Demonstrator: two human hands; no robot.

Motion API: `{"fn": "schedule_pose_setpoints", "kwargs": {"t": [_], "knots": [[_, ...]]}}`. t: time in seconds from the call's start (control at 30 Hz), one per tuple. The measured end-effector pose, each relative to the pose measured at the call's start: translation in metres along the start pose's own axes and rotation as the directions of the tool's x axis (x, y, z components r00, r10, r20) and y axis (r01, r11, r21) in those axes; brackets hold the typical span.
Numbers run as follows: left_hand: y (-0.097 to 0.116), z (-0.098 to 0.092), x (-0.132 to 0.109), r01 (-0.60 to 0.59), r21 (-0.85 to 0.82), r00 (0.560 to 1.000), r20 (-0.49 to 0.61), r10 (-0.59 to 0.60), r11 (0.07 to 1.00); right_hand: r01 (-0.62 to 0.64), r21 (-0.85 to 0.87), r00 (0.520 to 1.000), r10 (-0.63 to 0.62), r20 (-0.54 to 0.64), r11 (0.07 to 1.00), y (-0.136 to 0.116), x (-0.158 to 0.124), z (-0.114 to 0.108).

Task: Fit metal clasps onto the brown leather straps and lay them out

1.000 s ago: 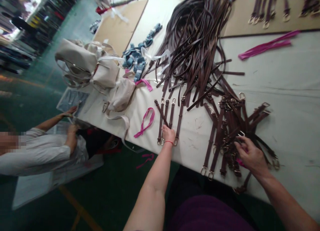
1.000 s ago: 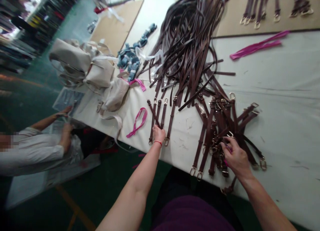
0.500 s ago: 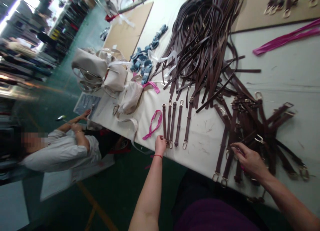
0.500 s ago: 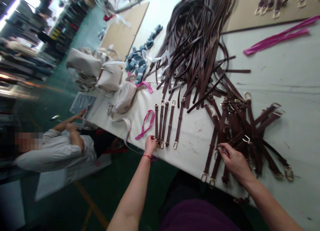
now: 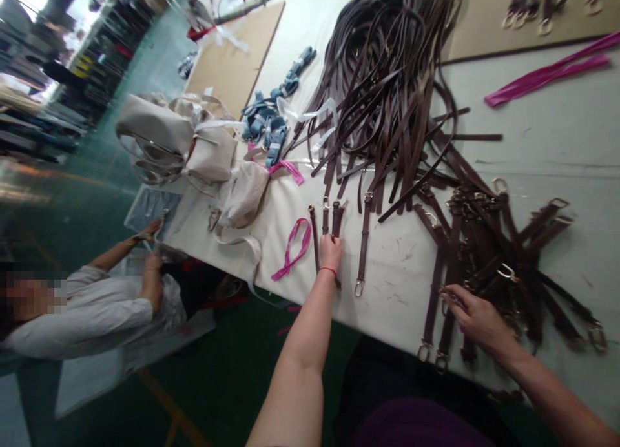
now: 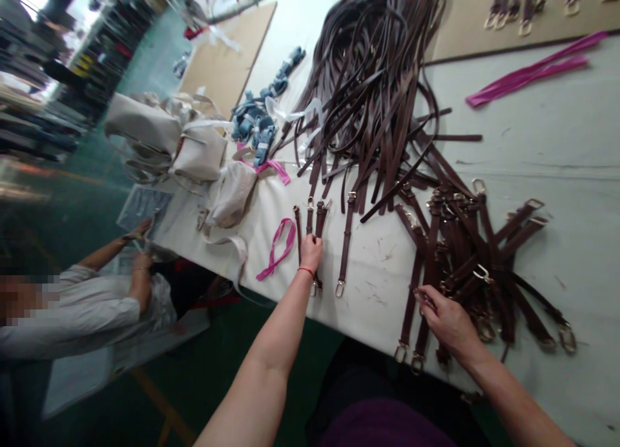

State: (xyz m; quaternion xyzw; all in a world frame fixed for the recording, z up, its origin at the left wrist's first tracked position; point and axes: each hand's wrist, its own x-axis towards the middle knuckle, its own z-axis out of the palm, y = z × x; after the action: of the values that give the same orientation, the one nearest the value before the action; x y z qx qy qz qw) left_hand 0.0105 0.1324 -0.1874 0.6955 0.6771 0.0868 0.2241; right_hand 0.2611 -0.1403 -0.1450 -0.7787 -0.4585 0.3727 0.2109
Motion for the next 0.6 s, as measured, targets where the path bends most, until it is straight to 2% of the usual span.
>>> {"fn": "schedule_pose_setpoints", "kwargs": {"t": [0.17,0.33,0.4,0.47,0.6], "knots": [[-0.03,-0.018,-0.007,0.047,0.0,0.996,-0.073,-0.047,0.999,0.04,-0.009,0.999,-0.04,0.022,0.999,0.003,0.001,0.01],[-0.03,-0.011,-0.02,0.169,0.094,0.973,-0.173,-0.151,0.981,0.038,-0.037,0.997,-0.035,0.065,0.999,-0.001,0.008,0.012],[-0.025,-0.004,-0.024,0.222,0.122,0.967,-0.157,-0.202,0.967,0.039,-0.06,0.997,-0.035,0.074,0.997,-0.003,0.009,0.01],[-0.022,0.001,-0.026,0.247,0.074,0.965,-0.113,-0.238,0.966,0.048,-0.072,0.996,-0.043,0.074,0.996,-0.004,0.009,0.008],[-0.025,-0.005,-0.023,0.293,-0.057,0.955,-0.033,-0.295,0.955,0.053,-0.079,0.996,-0.047,0.079,0.995,-0.004,0.007,0.005]]}}
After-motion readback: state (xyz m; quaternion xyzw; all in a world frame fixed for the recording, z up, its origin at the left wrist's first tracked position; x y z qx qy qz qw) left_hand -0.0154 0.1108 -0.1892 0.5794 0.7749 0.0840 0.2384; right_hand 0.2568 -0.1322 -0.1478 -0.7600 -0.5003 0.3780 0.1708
